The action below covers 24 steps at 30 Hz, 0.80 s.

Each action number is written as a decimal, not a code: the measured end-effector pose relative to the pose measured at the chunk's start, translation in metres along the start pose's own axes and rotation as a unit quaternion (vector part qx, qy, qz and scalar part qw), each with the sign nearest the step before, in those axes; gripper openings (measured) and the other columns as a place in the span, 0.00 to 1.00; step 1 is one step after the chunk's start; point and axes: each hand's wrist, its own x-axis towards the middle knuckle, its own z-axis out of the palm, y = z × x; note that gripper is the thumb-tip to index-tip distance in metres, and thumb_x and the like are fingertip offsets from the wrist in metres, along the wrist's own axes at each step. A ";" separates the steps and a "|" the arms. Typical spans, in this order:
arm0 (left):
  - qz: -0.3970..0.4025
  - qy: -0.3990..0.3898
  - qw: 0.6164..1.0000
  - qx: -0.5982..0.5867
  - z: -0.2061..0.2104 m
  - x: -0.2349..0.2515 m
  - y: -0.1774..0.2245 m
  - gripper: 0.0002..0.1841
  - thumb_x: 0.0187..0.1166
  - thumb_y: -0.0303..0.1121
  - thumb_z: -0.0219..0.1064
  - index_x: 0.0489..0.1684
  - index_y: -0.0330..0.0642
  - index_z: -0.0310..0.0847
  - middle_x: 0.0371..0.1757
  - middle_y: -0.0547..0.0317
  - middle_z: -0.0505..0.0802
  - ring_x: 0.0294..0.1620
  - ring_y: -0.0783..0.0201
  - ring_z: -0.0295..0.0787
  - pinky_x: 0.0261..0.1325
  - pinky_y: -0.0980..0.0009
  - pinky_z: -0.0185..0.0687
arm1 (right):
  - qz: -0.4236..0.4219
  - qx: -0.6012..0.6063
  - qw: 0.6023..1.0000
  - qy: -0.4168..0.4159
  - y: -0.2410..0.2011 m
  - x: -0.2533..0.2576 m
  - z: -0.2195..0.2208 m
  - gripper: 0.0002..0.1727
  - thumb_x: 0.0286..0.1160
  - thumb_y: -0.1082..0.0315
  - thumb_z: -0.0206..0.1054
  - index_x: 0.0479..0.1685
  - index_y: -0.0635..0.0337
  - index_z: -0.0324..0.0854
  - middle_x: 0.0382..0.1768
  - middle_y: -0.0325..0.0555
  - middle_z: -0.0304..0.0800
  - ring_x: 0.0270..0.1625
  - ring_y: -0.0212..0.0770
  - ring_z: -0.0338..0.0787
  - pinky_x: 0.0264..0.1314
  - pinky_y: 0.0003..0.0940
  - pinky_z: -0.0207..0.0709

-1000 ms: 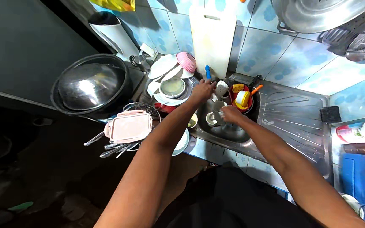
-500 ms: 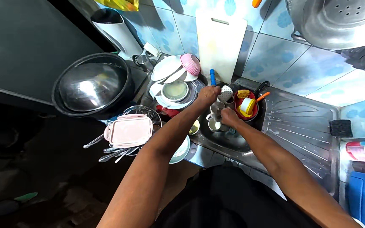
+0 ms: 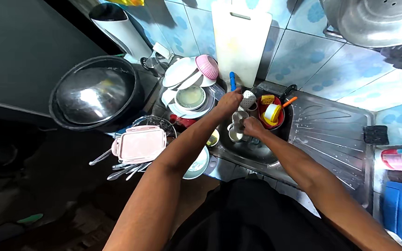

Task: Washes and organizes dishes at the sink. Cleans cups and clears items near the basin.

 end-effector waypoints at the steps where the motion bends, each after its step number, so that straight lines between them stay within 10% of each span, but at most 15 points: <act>1: 0.020 0.002 1.000 -0.001 0.001 0.000 -0.006 0.11 0.79 0.18 0.59 0.48 0.33 0.88 0.68 0.41 0.86 0.60 0.40 0.89 0.60 0.42 0.86 | -0.017 -0.003 1.000 -0.003 0.000 -0.008 0.000 0.13 0.66 0.67 0.75 0.48 0.64 0.89 0.54 0.60 0.91 0.64 0.62 0.88 0.70 0.65 0.77; 5: 0.046 0.005 0.999 -0.019 -0.002 -0.007 -0.014 0.13 0.74 0.17 0.63 0.50 0.36 0.90 0.71 0.42 0.85 0.66 0.42 0.86 0.67 0.43 0.84 | -0.063 0.023 0.997 0.035 0.012 -0.054 0.005 0.16 0.76 0.59 0.72 0.51 0.62 0.90 0.51 0.55 0.93 0.59 0.57 0.91 0.68 0.60 0.80; 9: 0.023 0.114 0.988 -0.105 0.001 -0.029 0.013 0.25 0.76 0.23 0.66 0.75 0.40 0.80 0.86 0.39 0.70 0.63 0.42 0.89 0.62 0.47 0.88 | -0.018 0.045 0.994 0.094 0.010 -0.112 0.006 0.12 0.76 0.61 0.73 0.47 0.62 0.90 0.47 0.53 0.92 0.55 0.56 0.91 0.67 0.59 0.81; 13: -0.034 0.178 0.940 -0.291 0.039 -0.061 0.045 0.18 0.82 0.36 0.69 0.66 0.40 0.87 0.59 0.47 0.92 0.46 0.56 0.92 0.57 0.54 0.90 | 0.103 0.245 0.956 0.122 0.018 -0.142 0.023 0.15 0.77 0.63 0.73 0.52 0.66 0.88 0.46 0.58 0.93 0.49 0.53 0.93 0.59 0.58 0.85; 18: -0.197 0.052 0.707 -0.677 0.113 -0.098 0.074 0.34 0.93 0.59 0.41 0.67 0.39 0.83 0.61 0.50 0.92 0.60 0.56 0.89 0.62 0.53 0.85 | 0.169 0.756 0.620 0.127 0.026 -0.155 0.056 0.20 0.95 0.57 0.48 0.72 0.62 0.70 0.45 0.54 0.90 0.40 0.47 0.93 0.47 0.44 0.90; 21: -0.268 -0.038 0.558 -0.784 0.134 -0.115 0.104 0.46 0.82 0.75 0.29 0.81 0.49 0.71 0.69 0.47 0.87 0.60 0.48 0.88 0.56 0.47 0.87 | 0.118 0.849 0.501 0.124 0.019 -0.157 0.072 0.29 0.95 0.44 0.33 0.67 0.54 0.73 0.41 0.49 0.92 0.37 0.41 0.92 0.42 0.35 0.88; 24: -0.253 -0.072 0.498 -0.826 0.146 -0.119 0.126 0.41 0.84 0.74 0.30 0.76 0.55 0.71 0.54 0.47 0.91 0.40 0.52 0.90 0.39 0.56 0.89 | 0.090 0.888 0.437 0.113 0.009 -0.157 0.079 0.35 0.91 0.36 0.30 0.63 0.50 0.76 0.40 0.46 0.90 0.37 0.40 0.90 0.43 0.37 0.87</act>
